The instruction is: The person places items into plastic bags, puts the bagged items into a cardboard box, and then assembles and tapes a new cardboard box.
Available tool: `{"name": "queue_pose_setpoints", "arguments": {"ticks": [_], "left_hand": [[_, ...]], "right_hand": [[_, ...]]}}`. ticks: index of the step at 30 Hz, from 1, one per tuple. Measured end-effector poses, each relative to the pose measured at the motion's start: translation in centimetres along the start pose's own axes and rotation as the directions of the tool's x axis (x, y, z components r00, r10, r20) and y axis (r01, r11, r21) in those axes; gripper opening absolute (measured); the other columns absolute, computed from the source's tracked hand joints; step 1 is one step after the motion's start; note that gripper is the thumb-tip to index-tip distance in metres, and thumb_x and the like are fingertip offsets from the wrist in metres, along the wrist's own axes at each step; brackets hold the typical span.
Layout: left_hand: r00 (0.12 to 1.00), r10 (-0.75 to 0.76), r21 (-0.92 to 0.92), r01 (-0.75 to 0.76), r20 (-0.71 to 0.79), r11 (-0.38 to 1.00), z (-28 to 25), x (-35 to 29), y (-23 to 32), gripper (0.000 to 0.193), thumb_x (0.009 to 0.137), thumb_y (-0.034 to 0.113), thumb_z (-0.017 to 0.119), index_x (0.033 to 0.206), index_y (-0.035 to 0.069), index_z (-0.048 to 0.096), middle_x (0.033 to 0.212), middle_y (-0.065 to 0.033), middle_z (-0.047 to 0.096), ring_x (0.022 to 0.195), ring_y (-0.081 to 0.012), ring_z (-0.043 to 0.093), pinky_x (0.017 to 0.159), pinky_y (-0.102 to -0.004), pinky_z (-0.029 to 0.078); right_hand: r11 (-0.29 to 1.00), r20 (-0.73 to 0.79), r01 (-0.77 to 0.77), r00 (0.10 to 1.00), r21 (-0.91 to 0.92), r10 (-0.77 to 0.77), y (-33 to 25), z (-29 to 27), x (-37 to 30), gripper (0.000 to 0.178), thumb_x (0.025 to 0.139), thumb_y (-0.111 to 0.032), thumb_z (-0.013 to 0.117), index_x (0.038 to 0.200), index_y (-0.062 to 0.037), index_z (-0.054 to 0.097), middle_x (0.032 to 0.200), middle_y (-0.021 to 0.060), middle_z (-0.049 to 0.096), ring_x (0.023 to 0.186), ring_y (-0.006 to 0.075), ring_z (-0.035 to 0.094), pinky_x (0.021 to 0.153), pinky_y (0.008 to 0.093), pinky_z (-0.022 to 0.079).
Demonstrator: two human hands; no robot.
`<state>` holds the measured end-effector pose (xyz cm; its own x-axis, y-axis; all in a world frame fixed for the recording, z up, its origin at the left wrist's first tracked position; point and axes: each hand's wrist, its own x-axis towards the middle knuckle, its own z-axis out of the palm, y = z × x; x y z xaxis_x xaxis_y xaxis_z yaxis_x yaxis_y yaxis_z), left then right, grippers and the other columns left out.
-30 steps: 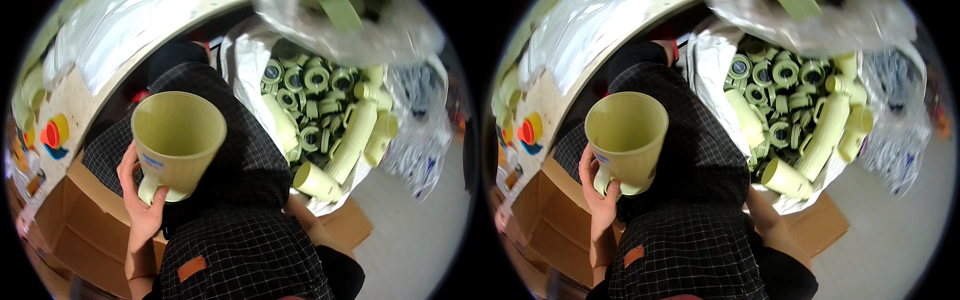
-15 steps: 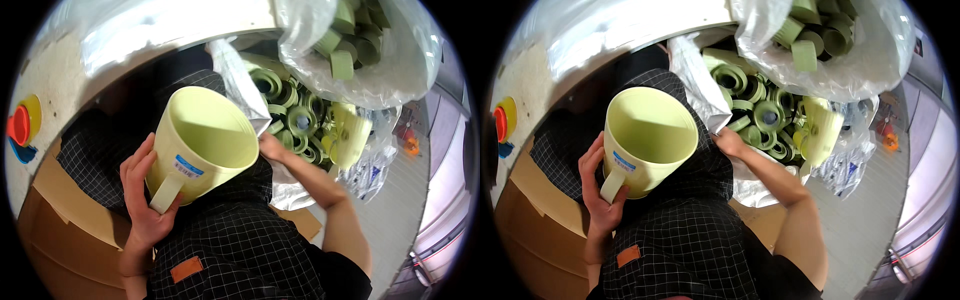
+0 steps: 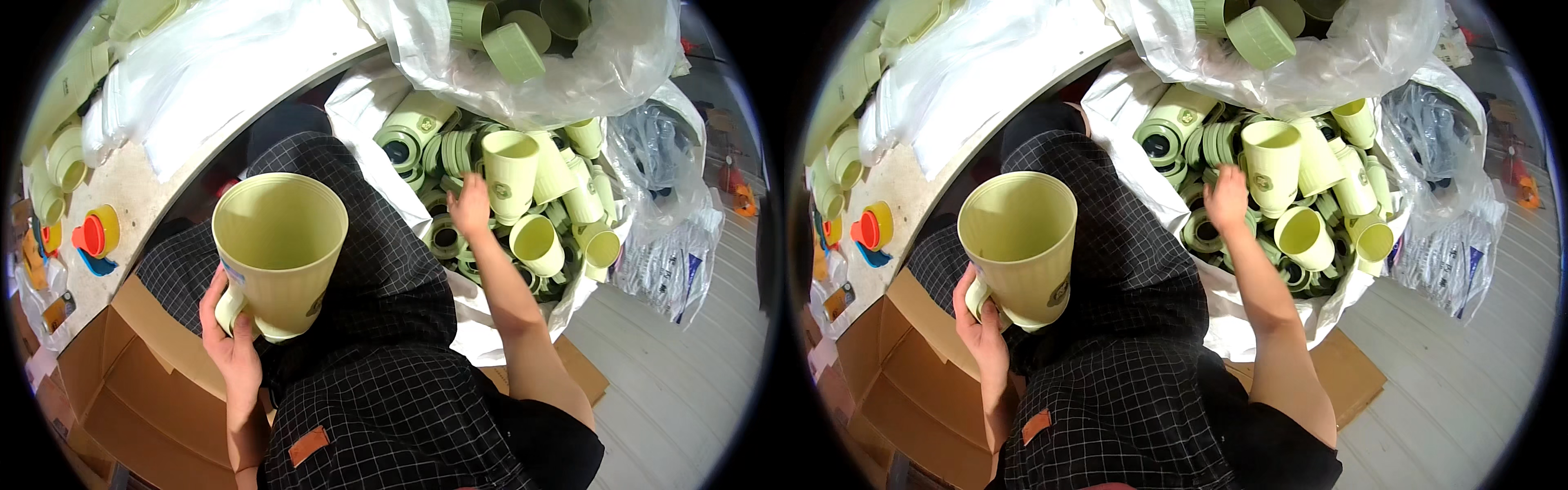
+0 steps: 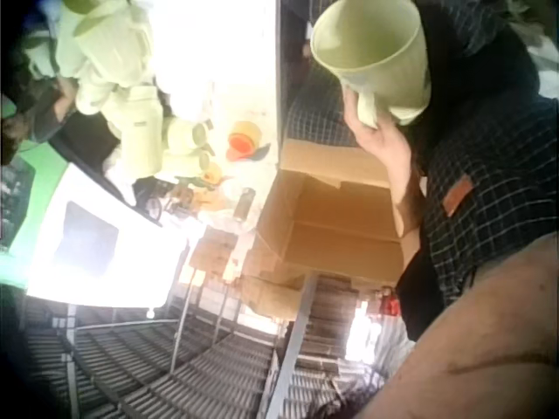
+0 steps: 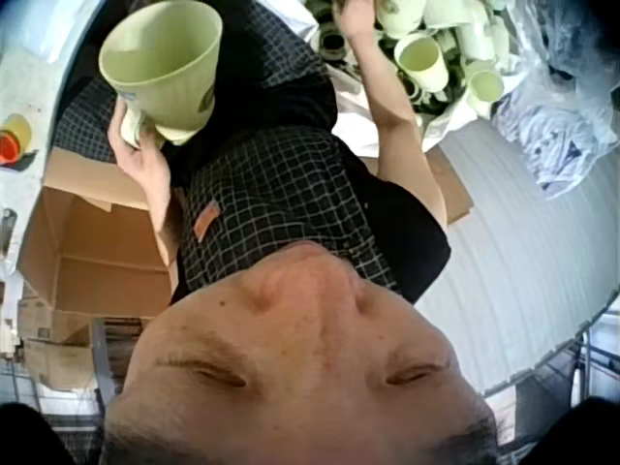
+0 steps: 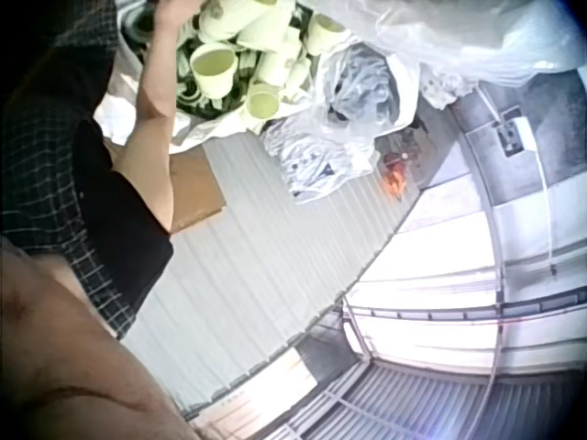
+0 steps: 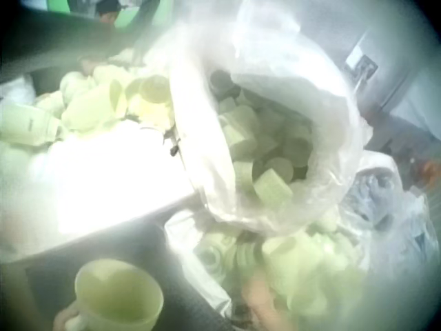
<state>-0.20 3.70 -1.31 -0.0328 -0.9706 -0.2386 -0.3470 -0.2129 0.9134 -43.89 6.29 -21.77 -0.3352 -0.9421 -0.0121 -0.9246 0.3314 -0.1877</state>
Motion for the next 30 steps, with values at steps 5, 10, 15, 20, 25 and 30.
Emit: {"name": "queue_pose_setpoints", "arguments": {"ticks": [5,10,15,20,25,30], "left_hand": [[0.995,0.097,0.100,-0.099,0.027,0.990,0.6,-1.0,-0.7,0.053,0.100,0.033,0.057,0.139,-0.002,0.048,0.146,-0.0218,0.047,0.134,-0.0305,0.048,0.113,-0.0425,0.035],[0.997,-0.069,-0.051,0.071,0.029,0.996,-0.1,-1.7,-1.2,0.054,0.103,0.037,0.051,0.139,-0.003,0.047,0.138,-0.0199,0.055,0.128,-0.0276,0.053,0.108,-0.0402,0.042],[0.967,0.224,0.031,-0.229,0.126,0.973,0.2,0.5,-0.8,0.050,0.103,0.036,0.049,0.138,0.000,0.050,0.145,-0.0241,0.052,0.131,-0.0338,0.054,0.108,-0.0416,0.042],[0.954,0.266,-0.021,-0.265,0.137,0.964,-0.7,0.2,-1.1,0.043,0.096,0.011,0.058,0.138,0.004,0.051,0.145,-0.0200,0.053,0.132,-0.0360,0.053,0.109,-0.0411,0.043],[0.967,0.223,-0.102,-0.211,0.124,0.972,-2.1,-1.0,-1.7,0.041,0.097,0.012,0.058,0.137,0.003,0.052,0.144,-0.0190,0.054,0.129,-0.0336,0.056,0.106,-0.0397,0.046],[0.958,0.261,-0.125,-0.246,0.121,0.961,-2.1,-1.6,-2.4,0.041,0.099,0.019,0.056,0.137,0.003,0.052,0.144,-0.0191,0.054,0.129,-0.0325,0.057,0.107,-0.0392,0.044]], "right_hand": [[0.937,0.561,0.001,0.801,-0.349,0.208,4.8,5.3,0.5,0.062,0.078,-0.031,0.080,0.125,-0.0047,0.050,0.118,0.0157,0.063,0.109,0.0323,0.064,0.091,0.0412,0.054],[0.952,0.565,-0.100,0.785,-0.291,0.255,5.2,3.4,0.8,0.047,0.078,-0.029,0.076,0.118,-0.0070,0.064,0.112,0.0175,0.069,0.105,0.0323,0.068,0.086,0.0433,0.057],[0.884,0.165,-0.005,0.983,0.468,-0.082,-6.0,-11.5,4.9,0.049,0.092,-0.044,0.065,0.121,-0.0038,0.069,0.112,0.0228,0.070,0.105,0.0366,0.067,0.092,0.0419,0.052],[0.212,-0.268,0.716,0.494,0.665,-0.827,-21.5,-18.0,4.8,0.060,0.077,-0.020,0.077,0.132,-0.0023,0.060,0.096,0.0118,0.057,0.090,0.0318,0.057,0.078,0.0395,0.047],[0.144,-0.272,0.732,0.417,0.666,-0.867,-22.9,-17.2,2.8,0.058,0.091,-0.045,0.064,0.128,0.0002,0.065,0.085,0.0086,0.056,0.079,0.0265,0.055,0.071,0.0372,0.045],[0.143,-0.265,0.743,0.402,0.654,-0.877,-22.9,-17.6,1.5,0.061,0.096,-0.048,0.058,0.130,0.0012,0.063,0.084,0.0075,0.057,0.075,0.0233,0.052,0.069,0.0355,0.043]]}}
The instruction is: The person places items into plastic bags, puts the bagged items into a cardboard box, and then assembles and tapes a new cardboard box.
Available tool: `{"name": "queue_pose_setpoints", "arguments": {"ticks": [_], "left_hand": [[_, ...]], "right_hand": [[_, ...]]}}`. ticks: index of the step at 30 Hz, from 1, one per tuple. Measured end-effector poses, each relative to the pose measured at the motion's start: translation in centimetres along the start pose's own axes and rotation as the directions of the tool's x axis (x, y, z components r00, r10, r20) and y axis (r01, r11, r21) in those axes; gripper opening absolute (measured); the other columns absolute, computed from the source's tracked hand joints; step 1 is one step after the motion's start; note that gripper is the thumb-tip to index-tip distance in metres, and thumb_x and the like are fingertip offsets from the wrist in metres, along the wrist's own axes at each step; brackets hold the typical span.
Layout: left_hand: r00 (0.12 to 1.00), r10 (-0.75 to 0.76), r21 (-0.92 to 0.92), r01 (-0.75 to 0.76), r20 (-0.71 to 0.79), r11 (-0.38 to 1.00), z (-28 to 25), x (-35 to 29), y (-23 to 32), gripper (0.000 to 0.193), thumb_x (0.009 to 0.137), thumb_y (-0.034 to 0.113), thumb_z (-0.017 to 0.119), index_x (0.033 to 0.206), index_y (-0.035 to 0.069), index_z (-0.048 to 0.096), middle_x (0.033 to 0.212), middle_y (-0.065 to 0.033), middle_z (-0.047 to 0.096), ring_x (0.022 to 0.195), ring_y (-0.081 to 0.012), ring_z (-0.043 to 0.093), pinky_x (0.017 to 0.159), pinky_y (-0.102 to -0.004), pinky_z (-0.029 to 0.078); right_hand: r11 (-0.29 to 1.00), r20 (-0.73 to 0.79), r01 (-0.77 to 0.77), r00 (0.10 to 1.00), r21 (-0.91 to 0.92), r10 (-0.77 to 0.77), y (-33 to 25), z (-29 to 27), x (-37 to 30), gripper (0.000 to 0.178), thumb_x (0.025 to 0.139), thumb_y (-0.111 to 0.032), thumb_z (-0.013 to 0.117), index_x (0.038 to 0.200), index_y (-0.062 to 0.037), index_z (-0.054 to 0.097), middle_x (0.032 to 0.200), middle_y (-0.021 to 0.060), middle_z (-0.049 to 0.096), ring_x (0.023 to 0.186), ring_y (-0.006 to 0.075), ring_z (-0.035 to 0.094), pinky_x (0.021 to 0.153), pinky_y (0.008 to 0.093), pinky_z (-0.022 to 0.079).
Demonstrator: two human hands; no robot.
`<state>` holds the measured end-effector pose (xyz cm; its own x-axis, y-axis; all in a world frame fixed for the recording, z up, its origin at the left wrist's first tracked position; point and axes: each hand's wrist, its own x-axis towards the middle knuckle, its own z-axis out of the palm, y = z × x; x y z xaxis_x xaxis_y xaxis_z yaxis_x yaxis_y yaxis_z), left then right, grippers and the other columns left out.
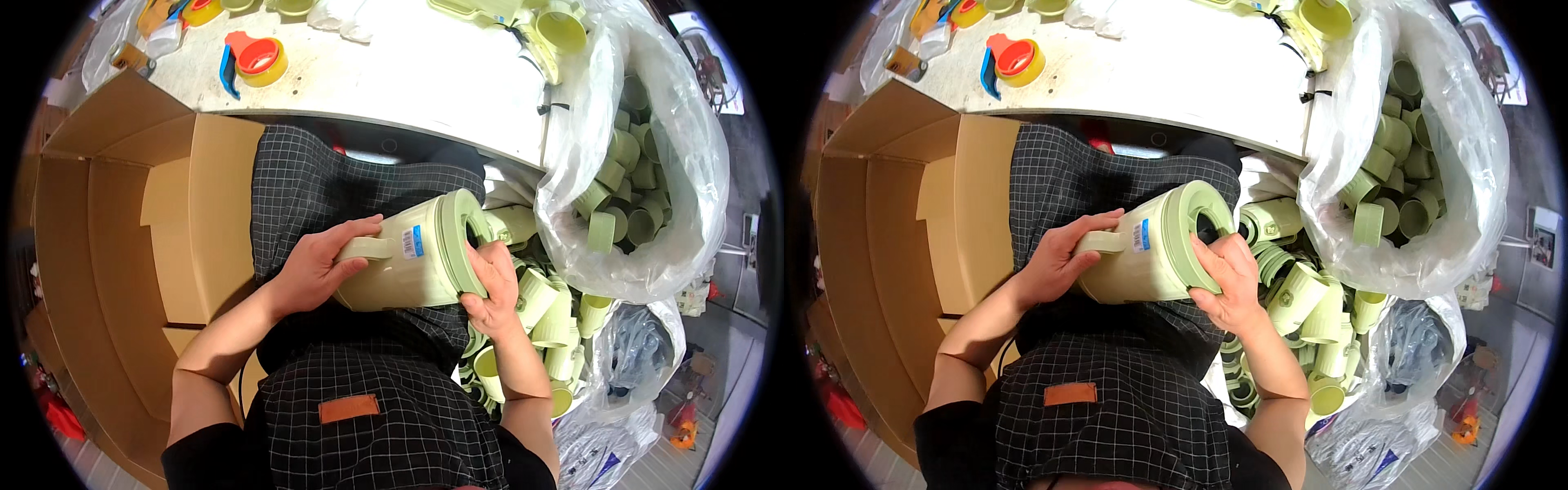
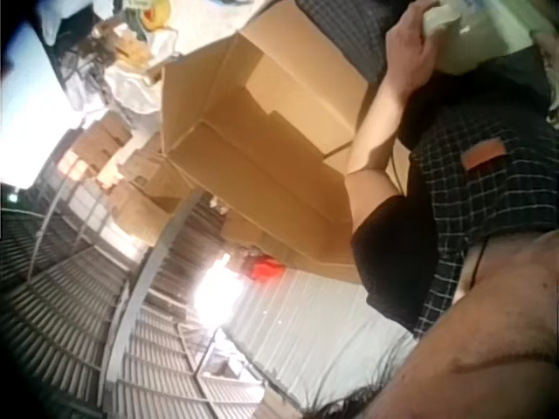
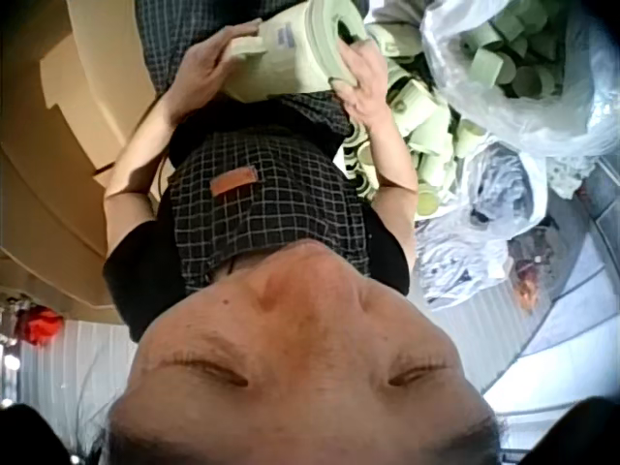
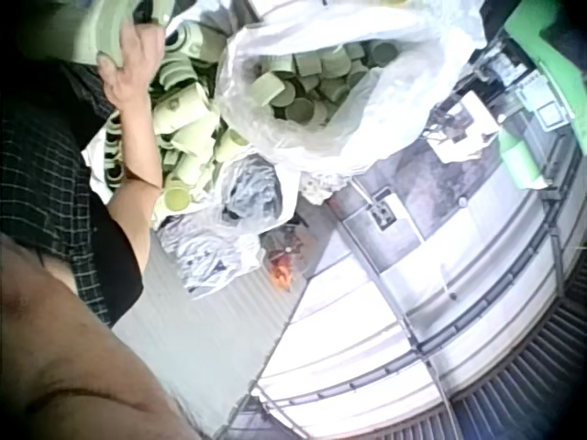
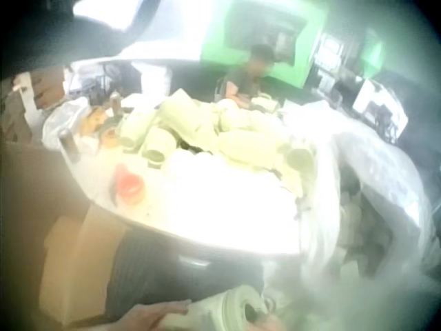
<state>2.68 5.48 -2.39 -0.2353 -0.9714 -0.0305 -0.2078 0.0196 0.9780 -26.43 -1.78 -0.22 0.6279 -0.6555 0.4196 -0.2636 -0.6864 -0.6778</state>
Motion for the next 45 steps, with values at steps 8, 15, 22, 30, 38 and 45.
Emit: {"name": "queue_pose_setpoints", "arguments": {"ticks": [8,15,22,30,38,45], "left_hand": [[0.999,-0.010,0.412,0.027,-0.043,0.911,4.9,-2.2,2.1,0.065,0.082,0.027,0.077,0.136,0.005,0.048,0.157,-0.0219,0.034,0.102,-0.0354,0.068,0.084,-0.0427,0.056],[0.993,0.084,0.289,-0.056,-0.085,0.956,-0.5,-1.0,-2.3,0.068,0.084,0.033,0.073,0.140,0.003,0.047,0.141,-0.0225,0.053,0.096,-0.0380,0.070,0.079,-0.0403,0.058],[0.988,0.087,0.296,-0.046,-0.129,0.954,2.4,-1.4,0.0,0.063,0.086,0.029,0.073,0.137,0.002,0.048,0.143,-0.0258,0.050,0.097,-0.0380,0.070,0.079,-0.0413,0.058],[0.842,0.539,0.534,-0.471,0.035,0.702,-2.1,11.5,-1.5,0.051,0.085,0.012,0.070,0.132,0.003,0.053,0.127,-0.0200,0.060,0.105,-0.0404,0.063,0.089,-0.0415,0.052],[0.990,0.119,0.721,-0.026,-0.079,0.693,-3.1,36.5,-3.4,0.066,0.075,0.024,0.081,0.133,0.007,0.055,0.126,-0.0185,0.058,0.118,-0.0382,0.055,0.097,-0.0469,0.046],[0.932,0.307,0.718,-0.348,0.194,0.603,0.1,26.3,-7.7,0.038,0.078,0.010,0.074,0.115,0.019,0.069,0.085,-0.0032,0.049,0.083,-0.0231,0.052,0.073,-0.0377,0.037]], "right_hand": [[0.917,-0.023,-0.399,0.917,-0.003,0.399,-1.4,0.4,1.4,0.055,0.099,-0.042,0.052,0.130,0.0037,0.061,0.081,0.0100,0.053,0.076,0.0255,0.052,0.071,0.0369,0.043],[0.992,0.153,-0.004,0.988,-0.126,0.023,-4.6,-0.6,1.3,0.061,0.096,-0.044,0.054,0.131,0.0061,0.057,0.080,0.0146,0.049,0.082,0.0342,0.055,0.075,0.0418,0.046],[0.961,0.176,-0.198,0.956,-0.194,0.233,-5.9,-1.2,3.9,0.045,0.098,-0.030,0.055,0.130,0.0027,0.056,0.093,0.0216,0.057,0.086,0.0385,0.057,0.079,0.0428,0.048],[0.815,0.069,-0.552,0.833,0.178,0.549,1.2,-1.6,2.0,0.052,0.098,-0.034,0.059,0.131,0.0049,0.058,0.083,0.0098,0.057,0.074,0.0204,0.056,0.071,0.0325,0.047],[0.567,0.170,-0.617,0.744,0.546,0.646,5.4,-3.6,4.3,0.034,0.100,-0.023,0.060,0.121,0.0037,0.066,0.087,0.0039,0.066,0.077,0.0088,0.058,0.073,0.0248,0.050],[0.804,-0.553,-0.593,0.681,-0.032,0.480,20.1,-6.2,8.9,0.032,0.083,-0.017,0.073,0.112,-0.0029,0.068,0.093,0.0127,0.065,0.085,0.0266,0.063,0.079,0.0362,0.050]]}}
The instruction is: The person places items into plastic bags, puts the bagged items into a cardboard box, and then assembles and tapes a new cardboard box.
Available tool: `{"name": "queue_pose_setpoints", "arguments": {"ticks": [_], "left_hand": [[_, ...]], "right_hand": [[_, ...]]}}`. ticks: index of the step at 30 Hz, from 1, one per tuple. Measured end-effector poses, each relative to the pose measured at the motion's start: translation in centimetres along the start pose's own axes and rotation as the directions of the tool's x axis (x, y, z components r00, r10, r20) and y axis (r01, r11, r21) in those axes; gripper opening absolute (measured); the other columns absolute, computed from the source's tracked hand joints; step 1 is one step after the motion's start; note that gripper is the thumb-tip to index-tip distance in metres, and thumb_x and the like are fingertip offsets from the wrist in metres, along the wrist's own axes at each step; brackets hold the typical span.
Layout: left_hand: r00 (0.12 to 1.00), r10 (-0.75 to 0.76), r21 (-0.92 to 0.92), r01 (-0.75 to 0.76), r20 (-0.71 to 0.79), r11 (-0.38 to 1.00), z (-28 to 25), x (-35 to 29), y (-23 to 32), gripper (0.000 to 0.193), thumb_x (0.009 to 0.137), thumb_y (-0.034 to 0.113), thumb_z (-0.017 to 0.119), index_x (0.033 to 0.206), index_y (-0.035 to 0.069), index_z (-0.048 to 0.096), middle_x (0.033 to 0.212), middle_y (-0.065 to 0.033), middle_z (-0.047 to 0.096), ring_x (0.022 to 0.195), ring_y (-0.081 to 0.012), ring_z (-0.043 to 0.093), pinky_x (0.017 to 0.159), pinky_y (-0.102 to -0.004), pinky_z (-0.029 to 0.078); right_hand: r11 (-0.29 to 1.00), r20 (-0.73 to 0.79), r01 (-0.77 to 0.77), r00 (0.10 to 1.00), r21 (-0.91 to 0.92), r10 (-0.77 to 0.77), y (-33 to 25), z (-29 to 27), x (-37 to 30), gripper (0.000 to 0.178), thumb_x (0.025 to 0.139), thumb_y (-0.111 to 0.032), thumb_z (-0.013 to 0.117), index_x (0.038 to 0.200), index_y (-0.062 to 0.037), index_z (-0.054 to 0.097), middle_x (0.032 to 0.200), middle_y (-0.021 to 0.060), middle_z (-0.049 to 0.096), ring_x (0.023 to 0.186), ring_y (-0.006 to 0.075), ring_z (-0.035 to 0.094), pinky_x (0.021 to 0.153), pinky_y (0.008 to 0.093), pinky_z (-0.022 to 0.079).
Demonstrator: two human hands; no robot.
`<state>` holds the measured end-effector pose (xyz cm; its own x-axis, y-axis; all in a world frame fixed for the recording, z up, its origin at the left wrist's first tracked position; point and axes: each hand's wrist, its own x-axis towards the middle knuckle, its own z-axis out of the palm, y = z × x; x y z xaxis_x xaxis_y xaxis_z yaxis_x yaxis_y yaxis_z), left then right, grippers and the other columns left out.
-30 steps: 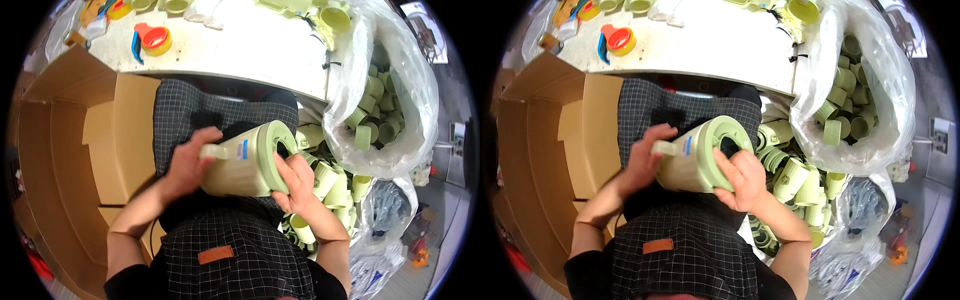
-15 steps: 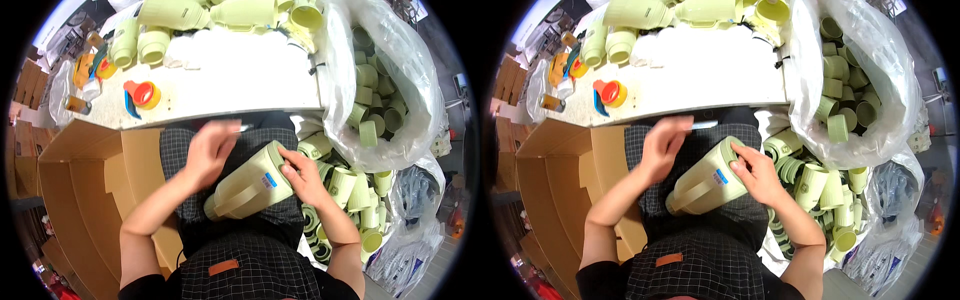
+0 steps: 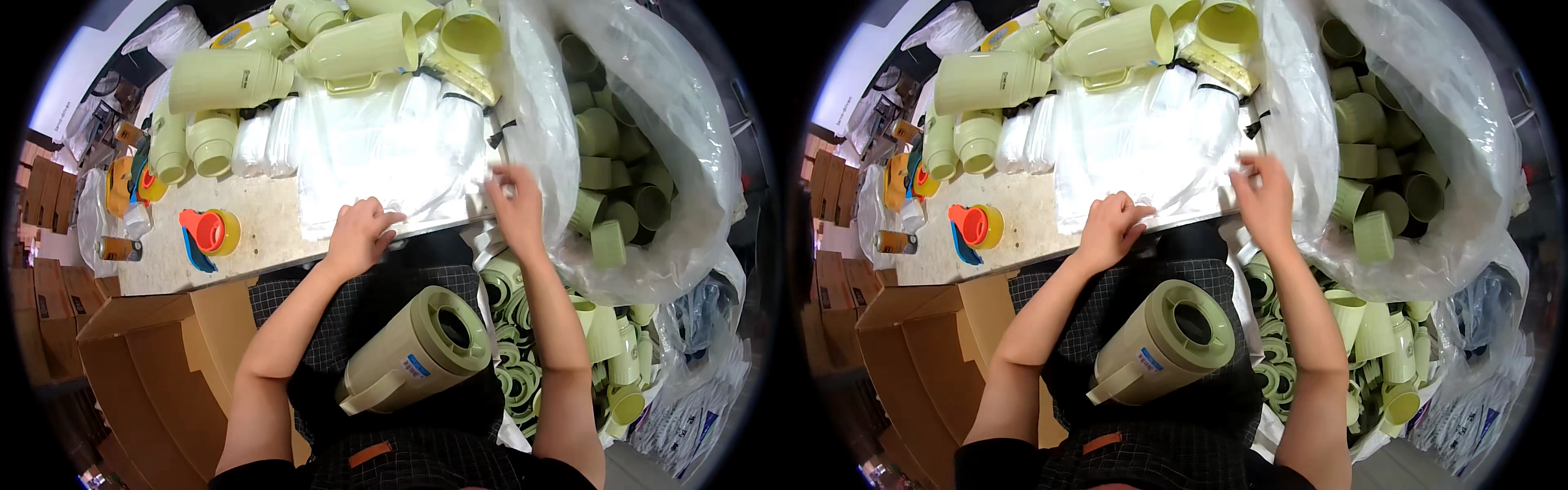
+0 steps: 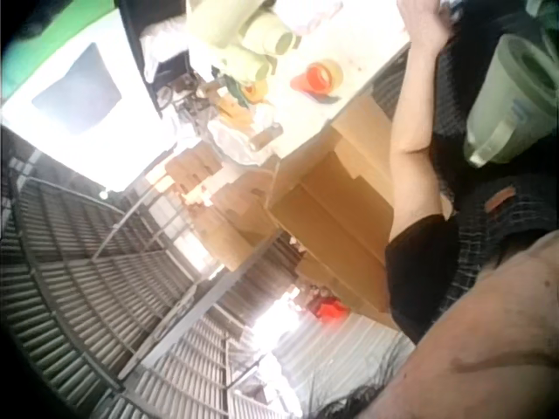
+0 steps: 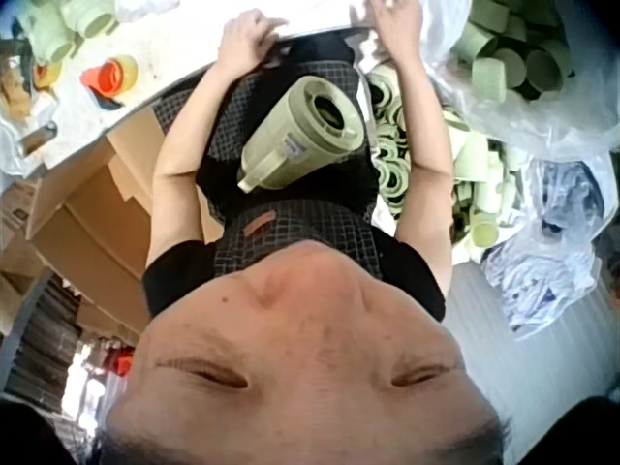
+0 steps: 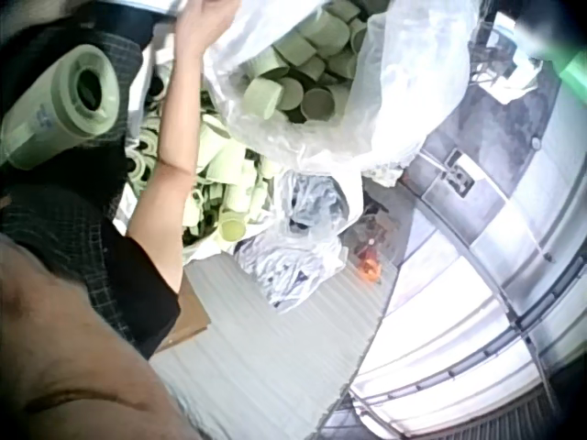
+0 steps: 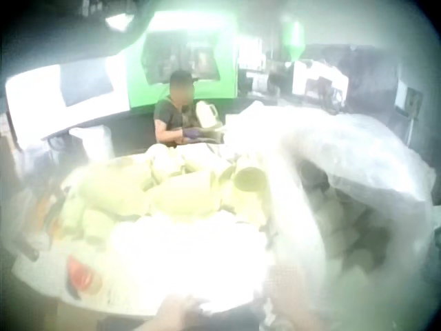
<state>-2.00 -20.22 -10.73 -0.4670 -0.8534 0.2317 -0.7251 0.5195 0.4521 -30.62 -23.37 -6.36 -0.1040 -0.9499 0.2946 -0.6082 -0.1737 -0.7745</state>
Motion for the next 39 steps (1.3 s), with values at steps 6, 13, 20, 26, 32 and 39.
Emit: {"name": "queue_pose_setpoints", "arguments": {"ticks": [6,13,20,26,32,39], "left_hand": [[1.000,0.009,0.022,-0.008,-0.028,1.000,0.5,-0.2,-0.1,0.039,0.081,0.006,0.069,0.113,0.026,0.074,0.082,-0.0007,0.046,0.079,-0.0211,0.049,0.072,-0.0356,0.035],[0.998,0.054,0.004,-0.054,-0.039,0.999,0.7,-0.5,-0.3,0.038,0.083,0.007,0.068,0.114,0.028,0.074,0.083,-0.0001,0.046,0.081,-0.0196,0.050,0.073,-0.0350,0.035],[0.994,0.071,0.022,-0.070,-0.084,0.997,1.2,-0.7,-0.4,0.035,0.082,0.005,0.068,0.109,0.027,0.075,0.085,0.0002,0.047,0.084,-0.0191,0.052,0.075,-0.0354,0.037],[0.960,0.071,-0.095,-0.100,-0.273,0.990,0.4,0.9,-0.9,0.038,0.076,0.007,0.074,0.113,0.017,0.071,0.107,-0.0037,0.059,0.100,-0.0238,0.057,0.084,-0.0402,0.041],[0.982,-0.141,0.180,0.163,-0.129,0.970,0.6,12.0,-0.1,0.068,0.083,0.037,0.073,0.145,0.026,0.048,0.157,-0.0159,0.027,0.142,-0.0460,0.026,0.108,-0.0705,0.024],[0.960,-0.254,0.356,0.280,-0.121,0.891,5.6,17.3,-3.1,0.069,0.085,0.060,0.063,0.147,0.033,0.046,0.165,-0.0131,0.015,0.148,-0.0487,0.015,0.107,-0.0791,0.016]], "right_hand": [[0.880,0.045,0.079,0.997,-0.468,-0.065,-0.5,7.6,7.0,0.044,0.074,-0.021,0.077,0.117,-0.0138,0.070,0.119,0.0142,0.052,0.111,0.0355,0.051,0.087,0.0424,0.050],[0.854,0.003,0.259,0.958,-0.452,-0.288,2.4,6.9,5.6,0.022,0.066,-0.007,0.071,0.087,-0.0067,0.074,0.090,0.0077,0.056,0.087,0.0279,0.056,0.074,0.0391,0.050],[0.847,-0.021,0.310,0.935,-0.432,-0.353,3.5,4.3,2.7,0.021,0.066,-0.003,0.069,0.086,-0.0052,0.071,0.087,0.0080,0.055,0.085,0.0282,0.056,0.072,0.0392,0.050],[0.876,-0.026,0.259,0.955,-0.406,-0.294,3.3,3.9,2.6,0.017,0.067,-0.006,0.070,0.084,-0.0054,0.069,0.095,0.0103,0.054,0.091,0.0312,0.053,0.078,0.0406,0.048],[0.917,-0.072,0.191,0.971,-0.350,-0.230,2.9,4.8,2.0,0.014,0.069,-0.008,0.069,0.082,-0.0048,0.066,0.099,0.0113,0.053,0.091,0.0315,0.050,0.080,0.0412,0.046],[0.943,-0.091,0.231,0.962,-0.239,-0.259,4.5,4.2,1.4,0.012,0.068,-0.006,0.065,0.080,-0.0031,0.063,0.096,0.0109,0.054,0.087,0.0303,0.050,0.076,0.0405,0.044]]}}
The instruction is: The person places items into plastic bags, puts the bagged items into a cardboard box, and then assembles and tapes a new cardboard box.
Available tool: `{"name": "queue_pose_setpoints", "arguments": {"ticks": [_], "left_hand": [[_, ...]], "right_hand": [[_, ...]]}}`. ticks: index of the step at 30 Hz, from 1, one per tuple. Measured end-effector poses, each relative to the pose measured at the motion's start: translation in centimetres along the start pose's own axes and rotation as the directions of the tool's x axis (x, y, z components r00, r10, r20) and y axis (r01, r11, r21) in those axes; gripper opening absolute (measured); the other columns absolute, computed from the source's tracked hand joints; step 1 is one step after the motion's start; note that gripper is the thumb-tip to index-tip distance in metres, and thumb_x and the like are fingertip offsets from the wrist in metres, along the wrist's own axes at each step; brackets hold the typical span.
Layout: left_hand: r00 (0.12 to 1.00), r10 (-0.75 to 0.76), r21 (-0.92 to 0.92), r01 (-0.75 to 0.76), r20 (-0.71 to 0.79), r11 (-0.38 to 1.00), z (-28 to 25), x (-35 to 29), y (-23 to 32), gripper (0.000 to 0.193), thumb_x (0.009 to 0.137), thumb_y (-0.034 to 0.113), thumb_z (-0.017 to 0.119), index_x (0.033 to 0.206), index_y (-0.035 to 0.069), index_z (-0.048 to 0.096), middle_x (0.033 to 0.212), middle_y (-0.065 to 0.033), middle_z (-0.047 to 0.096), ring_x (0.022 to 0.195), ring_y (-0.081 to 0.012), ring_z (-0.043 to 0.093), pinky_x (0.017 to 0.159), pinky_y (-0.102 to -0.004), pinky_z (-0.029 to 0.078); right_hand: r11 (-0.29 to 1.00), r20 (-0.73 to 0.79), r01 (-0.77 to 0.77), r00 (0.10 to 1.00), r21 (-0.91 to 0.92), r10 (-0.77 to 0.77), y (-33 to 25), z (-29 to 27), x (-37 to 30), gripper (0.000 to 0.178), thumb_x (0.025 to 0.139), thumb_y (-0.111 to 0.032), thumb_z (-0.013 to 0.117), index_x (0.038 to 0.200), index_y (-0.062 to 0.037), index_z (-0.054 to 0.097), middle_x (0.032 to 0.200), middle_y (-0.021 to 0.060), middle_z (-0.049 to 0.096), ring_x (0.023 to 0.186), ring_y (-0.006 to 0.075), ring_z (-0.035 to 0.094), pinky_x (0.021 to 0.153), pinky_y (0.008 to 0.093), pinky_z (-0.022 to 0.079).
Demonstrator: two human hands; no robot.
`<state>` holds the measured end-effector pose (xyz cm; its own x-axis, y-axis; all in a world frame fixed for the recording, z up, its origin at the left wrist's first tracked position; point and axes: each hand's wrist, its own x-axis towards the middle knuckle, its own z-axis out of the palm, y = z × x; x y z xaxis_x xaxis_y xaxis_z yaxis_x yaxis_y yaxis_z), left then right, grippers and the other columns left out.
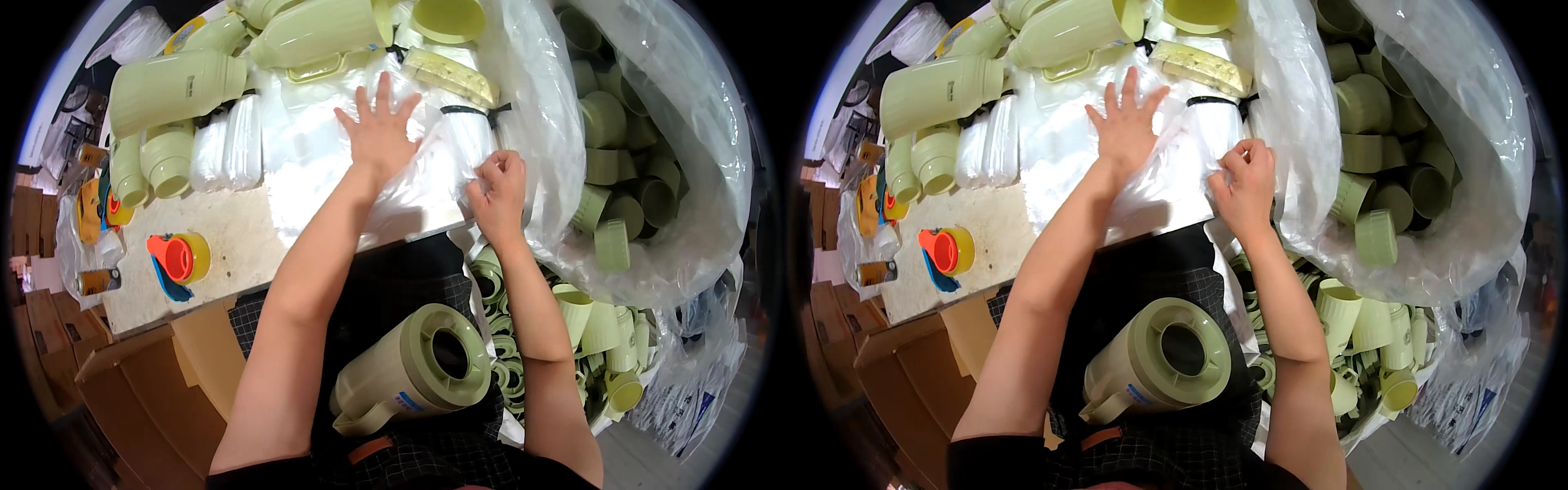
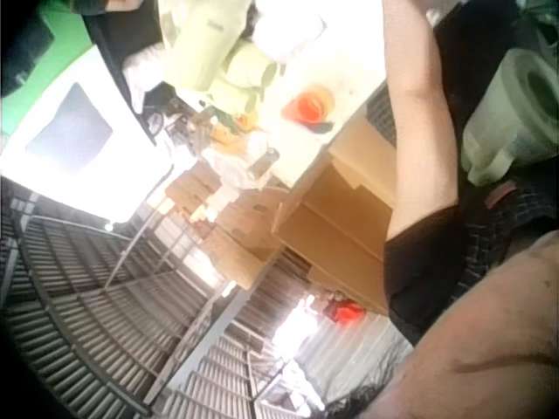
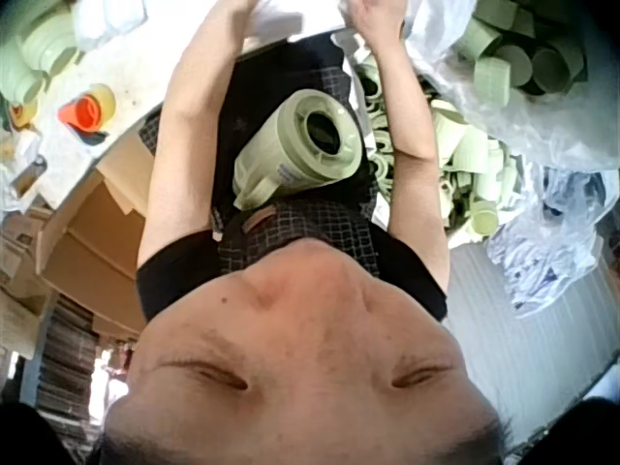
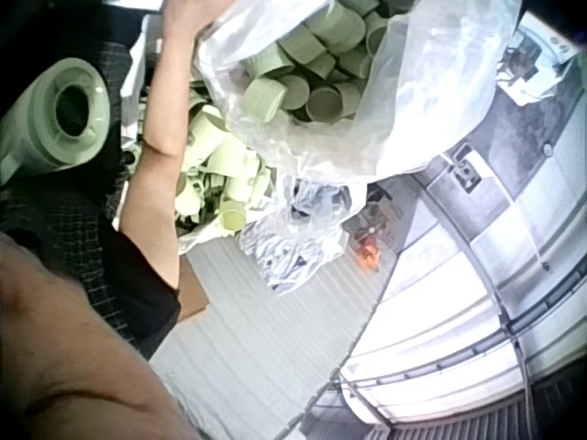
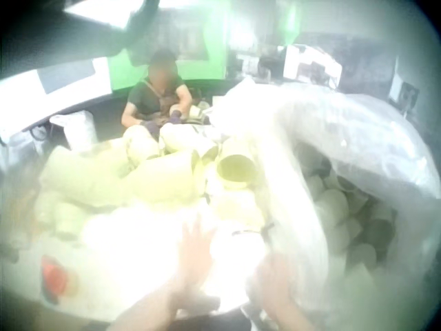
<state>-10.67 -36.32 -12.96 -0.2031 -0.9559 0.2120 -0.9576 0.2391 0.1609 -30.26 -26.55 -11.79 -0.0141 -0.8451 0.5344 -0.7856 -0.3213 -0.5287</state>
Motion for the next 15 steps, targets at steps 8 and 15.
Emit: {"name": "queue_pose_setpoints", "arguments": {"ticks": [8,15], "left_hand": [[0.960,0.229,-0.385,-0.275,-0.161,0.881,-2.2,-4.8,0.0,0.056,0.096,0.038,0.053,0.149,0.024,0.046,0.164,-0.0120,0.021,0.151,-0.0361,0.017,0.117,-0.0670,0.014],[0.860,0.508,-0.121,-0.500,0.048,0.858,-3.7,-13.4,0.4,0.062,0.082,0.030,0.076,0.139,0.019,0.054,0.156,-0.0025,0.041,0.146,-0.0259,0.032,0.116,-0.0539,0.029]], "right_hand": [[0.997,-0.028,-0.034,0.999,-0.075,0.032,0.4,-0.4,-1.3,0.014,0.069,-0.005,0.066,0.082,-0.0041,0.064,0.101,0.0116,0.054,0.089,0.0313,0.050,0.078,0.0423,0.044],[0.999,0.144,-0.010,0.989,-0.039,0.015,-5.2,-5.2,-1.1,0.031,0.076,-0.011,0.070,0.106,-0.0030,0.063,0.114,0.0135,0.055,0.106,0.0360,0.051,0.091,0.0437,0.044]]}}
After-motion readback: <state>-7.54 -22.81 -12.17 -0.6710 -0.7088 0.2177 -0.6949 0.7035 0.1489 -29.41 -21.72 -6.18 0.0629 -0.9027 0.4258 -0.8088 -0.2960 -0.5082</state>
